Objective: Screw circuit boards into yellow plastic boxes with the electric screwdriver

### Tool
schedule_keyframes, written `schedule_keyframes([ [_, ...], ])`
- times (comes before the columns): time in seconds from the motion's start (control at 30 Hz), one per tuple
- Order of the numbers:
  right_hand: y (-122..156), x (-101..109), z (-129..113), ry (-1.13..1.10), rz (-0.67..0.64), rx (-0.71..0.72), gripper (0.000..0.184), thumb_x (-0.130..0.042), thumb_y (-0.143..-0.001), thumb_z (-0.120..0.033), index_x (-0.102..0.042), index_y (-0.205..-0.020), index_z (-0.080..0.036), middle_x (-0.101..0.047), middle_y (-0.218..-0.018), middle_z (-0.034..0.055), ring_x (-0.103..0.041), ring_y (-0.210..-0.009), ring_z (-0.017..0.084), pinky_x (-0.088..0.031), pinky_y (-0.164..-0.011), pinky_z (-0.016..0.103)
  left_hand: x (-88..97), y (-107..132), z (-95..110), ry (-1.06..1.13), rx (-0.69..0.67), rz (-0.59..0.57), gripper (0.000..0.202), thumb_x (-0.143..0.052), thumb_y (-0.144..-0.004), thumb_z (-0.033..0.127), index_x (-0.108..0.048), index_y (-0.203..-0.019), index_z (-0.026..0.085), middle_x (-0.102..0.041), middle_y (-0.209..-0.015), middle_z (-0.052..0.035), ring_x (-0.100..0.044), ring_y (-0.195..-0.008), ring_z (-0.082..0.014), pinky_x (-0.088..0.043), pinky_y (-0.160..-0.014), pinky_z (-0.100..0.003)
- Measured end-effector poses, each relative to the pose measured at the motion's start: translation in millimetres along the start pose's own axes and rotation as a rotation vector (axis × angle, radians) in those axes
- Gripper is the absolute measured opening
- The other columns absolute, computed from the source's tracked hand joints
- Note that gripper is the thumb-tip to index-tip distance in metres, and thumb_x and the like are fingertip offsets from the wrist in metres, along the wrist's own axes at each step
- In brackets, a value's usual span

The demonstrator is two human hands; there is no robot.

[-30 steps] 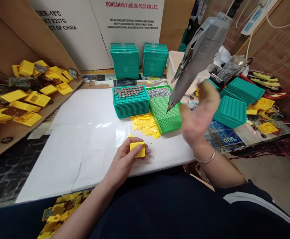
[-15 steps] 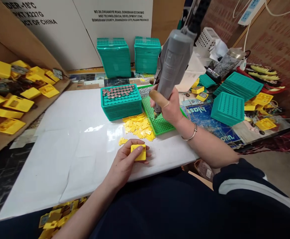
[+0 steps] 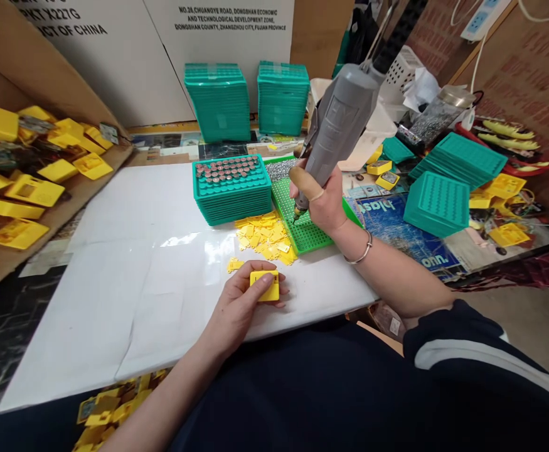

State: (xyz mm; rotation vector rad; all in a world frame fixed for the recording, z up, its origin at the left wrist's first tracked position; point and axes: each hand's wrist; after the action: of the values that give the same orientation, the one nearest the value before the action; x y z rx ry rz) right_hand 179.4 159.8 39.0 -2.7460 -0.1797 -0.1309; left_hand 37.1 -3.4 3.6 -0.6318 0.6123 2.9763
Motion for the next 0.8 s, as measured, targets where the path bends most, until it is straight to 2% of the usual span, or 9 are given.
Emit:
schedule_keyframes([
  [0.13, 1.0, -1.2, -3.6, -0.008, 0.000, 0.006, 0.043, -0.059, -0.077, -0.066, -0.047, -0.086, -0.025, -0.051, -0.063, -0.0034, -0.050, -0.056, 0.011, -0.046, -0.052, 0.027, 0.0, -1.1, 0.0, 0.063, 0.001, -0.013, 0.028, -0.067, -0.082, 0.035, -0.057, -0.103, 0.018, -0.070, -0.092, -0.0071, -0.069, -0.087, -0.0229, -0.056, -0.071, -0.036],
  [0.3, 3.1, -3.0, -5.6, -0.079, 0.002, 0.016, 0.048, -0.065, -0.070, -0.066, -0.048, -0.082, -0.023, -0.052, -0.059, -0.0054, -0.048, -0.051, 0.009, -0.042, -0.049, 0.026, 0.7, -1.9, -1.3, 0.095, -0.008, -0.024, 0.026, -0.065, -0.083, 0.032, -0.056, -0.103, 0.018, -0.070, -0.092, -0.0070, -0.069, -0.086, -0.0228, -0.056, -0.072, -0.036],
  [0.5, 4.6, -3.1, -4.4, -0.121, 0.009, 0.053, 0.040, -0.069, -0.072, -0.057, -0.050, -0.078, -0.023, -0.053, -0.058, -0.0057, -0.049, -0.051, 0.009, -0.043, -0.052, 0.027, 1.7, -2.5, -2.7, 0.119, 0.000, -0.025, 0.027, -0.063, -0.082, 0.030, -0.054, -0.104, 0.019, -0.070, -0.093, -0.0070, -0.069, -0.088, -0.0235, -0.055, -0.077, -0.039],
  [0.7, 0.1, -0.3, -3.4, -0.114, 0.024, 0.060, 0.042, -0.067, -0.073, -0.060, -0.050, -0.084, -0.024, -0.054, -0.058, -0.0063, -0.049, -0.051, 0.009, -0.043, -0.051, 0.026, 4.5, -4.5, -5.1, 0.150, -0.019, -0.039, 0.028, -0.059, -0.081, 0.023, -0.052, -0.108, 0.018, -0.069, -0.095, -0.0071, -0.069, -0.093, -0.0238, -0.053, -0.083, -0.040],
  [0.8, -1.4, 0.6, -12.9, -0.121, 0.027, 0.082, 0.042, -0.065, -0.074, -0.062, -0.050, -0.088, -0.025, -0.053, -0.058, -0.0069, -0.049, -0.051, 0.009, -0.043, -0.051, 0.025, 3.2, -4.4, -3.7, 0.155, -0.025, -0.036, 0.028, -0.060, -0.082, 0.024, -0.051, -0.108, 0.018, -0.069, -0.096, -0.0072, -0.069, -0.093, -0.0235, -0.053, -0.083, -0.040],
])
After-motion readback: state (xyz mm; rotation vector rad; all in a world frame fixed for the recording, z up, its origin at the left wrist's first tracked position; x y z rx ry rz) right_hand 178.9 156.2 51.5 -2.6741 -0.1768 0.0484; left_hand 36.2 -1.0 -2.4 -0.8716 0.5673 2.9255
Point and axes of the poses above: each hand's wrist, its own y-axis away from the middle knuckle, its own x-axis out of the back of the hand, z = x × y
